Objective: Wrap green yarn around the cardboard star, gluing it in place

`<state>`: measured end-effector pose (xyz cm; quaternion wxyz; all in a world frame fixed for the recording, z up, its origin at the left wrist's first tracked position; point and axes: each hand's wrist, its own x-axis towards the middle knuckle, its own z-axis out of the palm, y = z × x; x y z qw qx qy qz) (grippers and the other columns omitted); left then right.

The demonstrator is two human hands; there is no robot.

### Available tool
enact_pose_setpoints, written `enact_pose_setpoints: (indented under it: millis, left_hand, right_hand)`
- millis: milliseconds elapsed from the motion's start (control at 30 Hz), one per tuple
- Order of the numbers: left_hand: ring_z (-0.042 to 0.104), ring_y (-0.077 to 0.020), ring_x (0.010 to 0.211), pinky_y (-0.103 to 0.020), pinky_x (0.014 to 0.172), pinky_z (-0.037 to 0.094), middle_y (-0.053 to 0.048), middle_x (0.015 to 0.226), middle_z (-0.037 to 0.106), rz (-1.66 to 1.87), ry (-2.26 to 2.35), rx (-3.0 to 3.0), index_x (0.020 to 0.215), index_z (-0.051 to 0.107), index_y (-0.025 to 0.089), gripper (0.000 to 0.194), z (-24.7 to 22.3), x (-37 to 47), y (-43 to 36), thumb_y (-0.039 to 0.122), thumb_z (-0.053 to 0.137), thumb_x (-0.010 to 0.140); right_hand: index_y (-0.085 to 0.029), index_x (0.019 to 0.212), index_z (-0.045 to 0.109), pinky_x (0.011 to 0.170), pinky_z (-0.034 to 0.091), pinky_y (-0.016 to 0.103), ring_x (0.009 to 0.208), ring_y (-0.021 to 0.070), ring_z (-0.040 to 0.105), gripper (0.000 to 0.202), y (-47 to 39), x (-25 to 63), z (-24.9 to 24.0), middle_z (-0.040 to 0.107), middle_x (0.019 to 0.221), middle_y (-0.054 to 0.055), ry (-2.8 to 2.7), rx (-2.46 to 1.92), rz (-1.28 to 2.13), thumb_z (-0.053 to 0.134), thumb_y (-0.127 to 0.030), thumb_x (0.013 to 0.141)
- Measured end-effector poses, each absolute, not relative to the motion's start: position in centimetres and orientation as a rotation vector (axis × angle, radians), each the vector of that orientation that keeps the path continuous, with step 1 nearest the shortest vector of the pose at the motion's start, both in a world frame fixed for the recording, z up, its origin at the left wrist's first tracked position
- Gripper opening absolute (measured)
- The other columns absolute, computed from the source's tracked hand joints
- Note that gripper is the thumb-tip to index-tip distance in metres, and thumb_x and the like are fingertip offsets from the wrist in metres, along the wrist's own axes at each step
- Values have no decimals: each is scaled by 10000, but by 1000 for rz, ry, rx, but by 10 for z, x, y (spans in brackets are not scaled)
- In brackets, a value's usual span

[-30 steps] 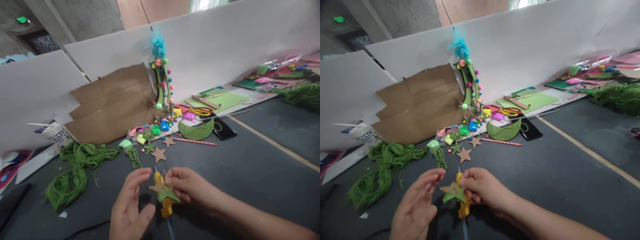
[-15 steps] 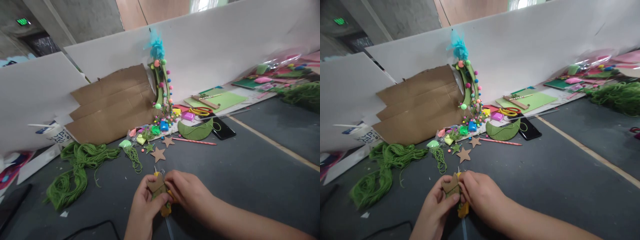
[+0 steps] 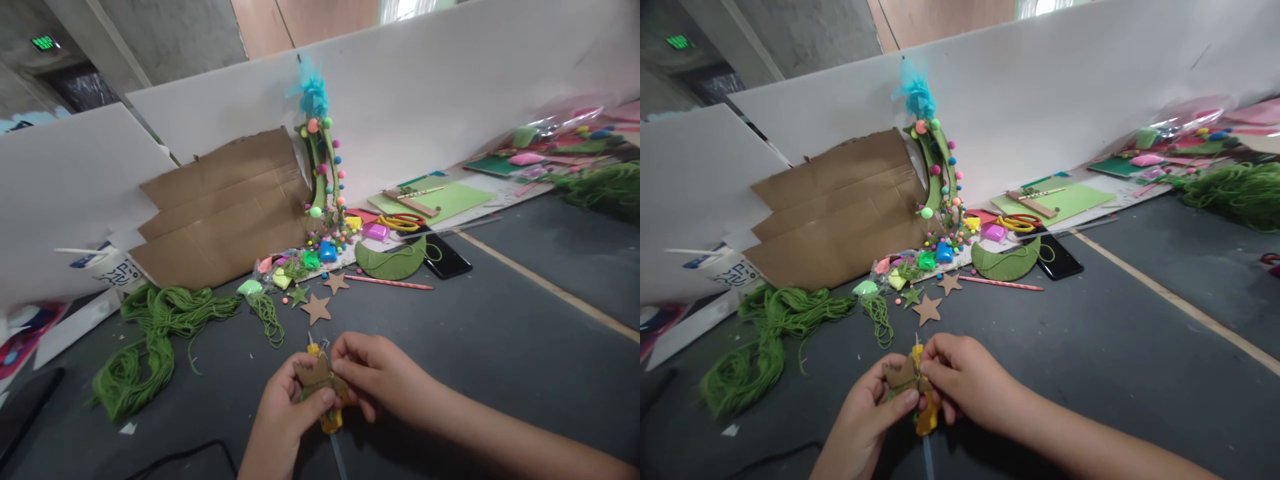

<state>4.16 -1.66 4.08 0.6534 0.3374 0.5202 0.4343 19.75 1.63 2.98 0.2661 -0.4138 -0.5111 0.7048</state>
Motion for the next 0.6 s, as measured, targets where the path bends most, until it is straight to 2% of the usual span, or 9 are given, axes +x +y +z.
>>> enact_pose_setpoints:
  millis: [333, 433, 600]
  left_hand:
    - [615, -168, 641, -271, 639, 467, -26, 693, 697, 961, 1154, 859, 811, 653, 160, 263, 27, 35, -14, 245, 795, 607]
    - [600, -182, 680, -278, 652, 455, -38, 725, 679, 976, 1132, 932, 762, 674, 148, 220, 22, 34, -12, 248, 788, 603]
    - [563, -159, 612, -256, 601, 433, -10, 623, 632, 992, 1116, 887, 682, 678, 137, 165, 20, 36, -11, 224, 780, 586]
  right_hand:
    - [-193, 768, 489, 305, 273, 130, 305, 42, 419, 122, 15, 194, 22, 540, 491, -91, -1314, -1096, 1904, 491, -296, 833]
    - [-197, 759, 480, 303, 271, 141, 297, 47, 404, 153, 15, 193, 19, 532, 481, -92, -1319, -1111, 1883, 502, -331, 829]
    - [-197, 751, 481, 309, 275, 147, 312, 51, 409, 197, 13, 192, 13, 525, 482, -89, -1356, -1140, 1830, 520, -376, 823]
